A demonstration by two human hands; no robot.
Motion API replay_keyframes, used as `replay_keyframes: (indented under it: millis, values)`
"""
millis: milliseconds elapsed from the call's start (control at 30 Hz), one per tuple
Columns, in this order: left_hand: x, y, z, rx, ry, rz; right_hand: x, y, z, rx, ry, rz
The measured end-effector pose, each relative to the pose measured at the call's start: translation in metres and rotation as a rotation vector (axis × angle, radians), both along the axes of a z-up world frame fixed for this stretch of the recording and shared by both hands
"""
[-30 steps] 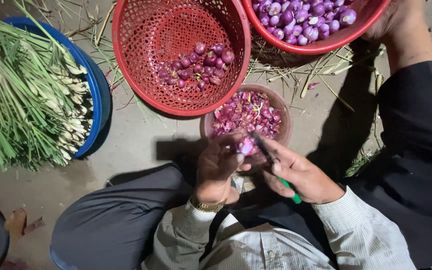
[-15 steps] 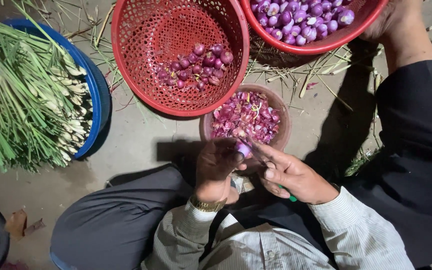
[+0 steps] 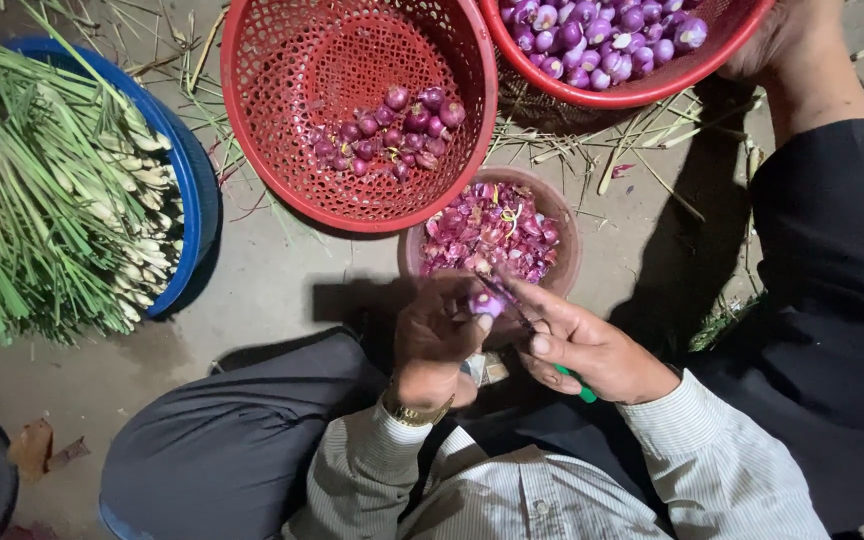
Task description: The person sits on the floor and peels small red onions using a small knife. They pick onions from a red basket, trim the ends, and peel the outer layers, dropping the peeled onions into a bowl.
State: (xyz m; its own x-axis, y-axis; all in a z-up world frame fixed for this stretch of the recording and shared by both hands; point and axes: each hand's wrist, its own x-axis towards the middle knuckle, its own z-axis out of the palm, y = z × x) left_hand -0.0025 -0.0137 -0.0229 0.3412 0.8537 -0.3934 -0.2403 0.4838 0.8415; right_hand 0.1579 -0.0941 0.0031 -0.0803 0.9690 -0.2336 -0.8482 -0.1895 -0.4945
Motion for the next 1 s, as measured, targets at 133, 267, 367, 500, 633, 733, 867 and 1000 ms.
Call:
replay_keyframes:
  millis: [133,267,367,500,633,733,867,1000]
  values:
    - [-0.007,0.000,-0.011,-0.056,-0.098,-0.061,0.003,-0.005,-0.012,-0.027,-0.060,-0.025]
    - [-0.001,0.008,0.007,-0.138,-0.194,-0.064,0.003,-0.007,-0.014,-0.080,-0.042,-0.097]
    - [0.000,0.011,0.009,-0.122,-0.215,-0.101,0.000,-0.003,-0.008,-0.077,-0.045,-0.112]
    - [-0.010,0.000,-0.019,-0.083,-0.155,-0.112,-0.002,-0.004,-0.012,-0.132,-0.094,-0.147]
    - [-0.002,0.018,0.018,-0.123,-0.212,-0.163,0.003,-0.004,-0.017,-0.147,-0.074,-0.179]
    - [0.001,0.027,0.035,-0.114,-0.252,-0.187,0.003,-0.001,-0.011,-0.144,-0.062,-0.194]
    - [-0.010,0.025,0.012,-0.275,-0.309,-0.150,0.006,0.000,-0.017,-0.230,-0.068,-0.245]
    - [-0.006,0.030,-0.010,-0.516,-0.242,-0.111,0.005,0.007,-0.021,-0.338,-0.261,-0.209]
